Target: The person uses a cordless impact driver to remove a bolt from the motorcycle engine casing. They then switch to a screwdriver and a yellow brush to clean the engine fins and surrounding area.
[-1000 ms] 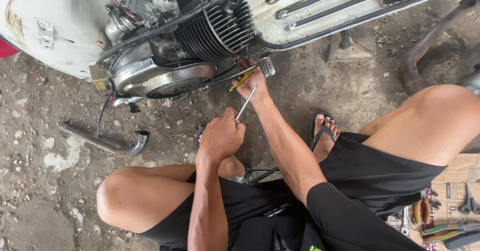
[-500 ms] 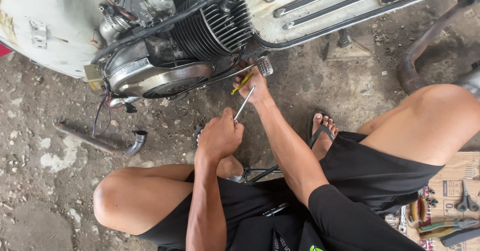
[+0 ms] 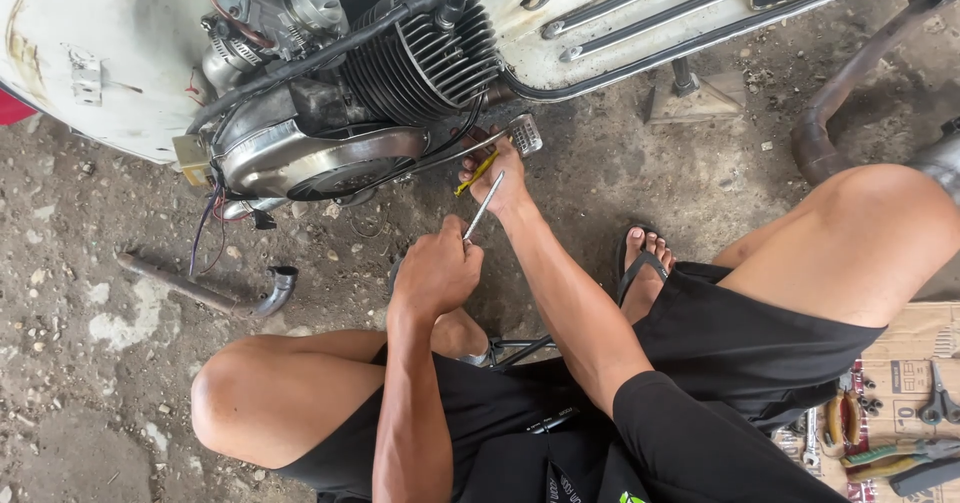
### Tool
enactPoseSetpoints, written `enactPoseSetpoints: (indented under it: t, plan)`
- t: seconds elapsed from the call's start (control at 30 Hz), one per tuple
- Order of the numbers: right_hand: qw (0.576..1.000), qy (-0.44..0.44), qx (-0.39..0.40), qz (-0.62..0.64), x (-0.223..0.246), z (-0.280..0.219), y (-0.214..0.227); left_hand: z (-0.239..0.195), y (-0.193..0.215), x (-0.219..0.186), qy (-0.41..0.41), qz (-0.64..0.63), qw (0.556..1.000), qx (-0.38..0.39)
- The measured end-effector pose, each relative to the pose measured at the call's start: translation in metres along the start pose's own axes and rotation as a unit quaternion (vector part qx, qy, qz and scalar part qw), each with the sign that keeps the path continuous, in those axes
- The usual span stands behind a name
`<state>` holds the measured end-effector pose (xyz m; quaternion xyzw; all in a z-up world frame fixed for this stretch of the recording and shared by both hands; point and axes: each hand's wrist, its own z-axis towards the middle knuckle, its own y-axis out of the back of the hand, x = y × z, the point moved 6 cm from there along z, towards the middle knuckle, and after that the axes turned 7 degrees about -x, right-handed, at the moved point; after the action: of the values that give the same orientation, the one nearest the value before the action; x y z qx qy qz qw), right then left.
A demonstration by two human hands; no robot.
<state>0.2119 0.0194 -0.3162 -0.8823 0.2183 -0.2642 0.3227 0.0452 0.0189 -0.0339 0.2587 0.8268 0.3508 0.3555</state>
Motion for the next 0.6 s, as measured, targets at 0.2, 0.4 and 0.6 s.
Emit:
enactPoseSetpoints:
  t: [0.2, 0.4, 0.6]
  plan:
    - [0.999, 0.012, -0.042, -0.010, -0.003, 0.003, 0.007, 0.001, -0.002, 0.003, -0.003, 0.008, 1.000, -0.001]
    - [0.978, 0.065, -0.183, -0.076, 0.016, -0.005, 0.052, 0.006, -0.006, 0.008, -0.003, -0.007, 1.000, -0.002]
    - [0.911, 0.249, -0.264, -0.194, 0.118, -0.139, 0.032, 0.011, -0.008, 0.016, 0.017, 0.010, 1.000, 0.002]
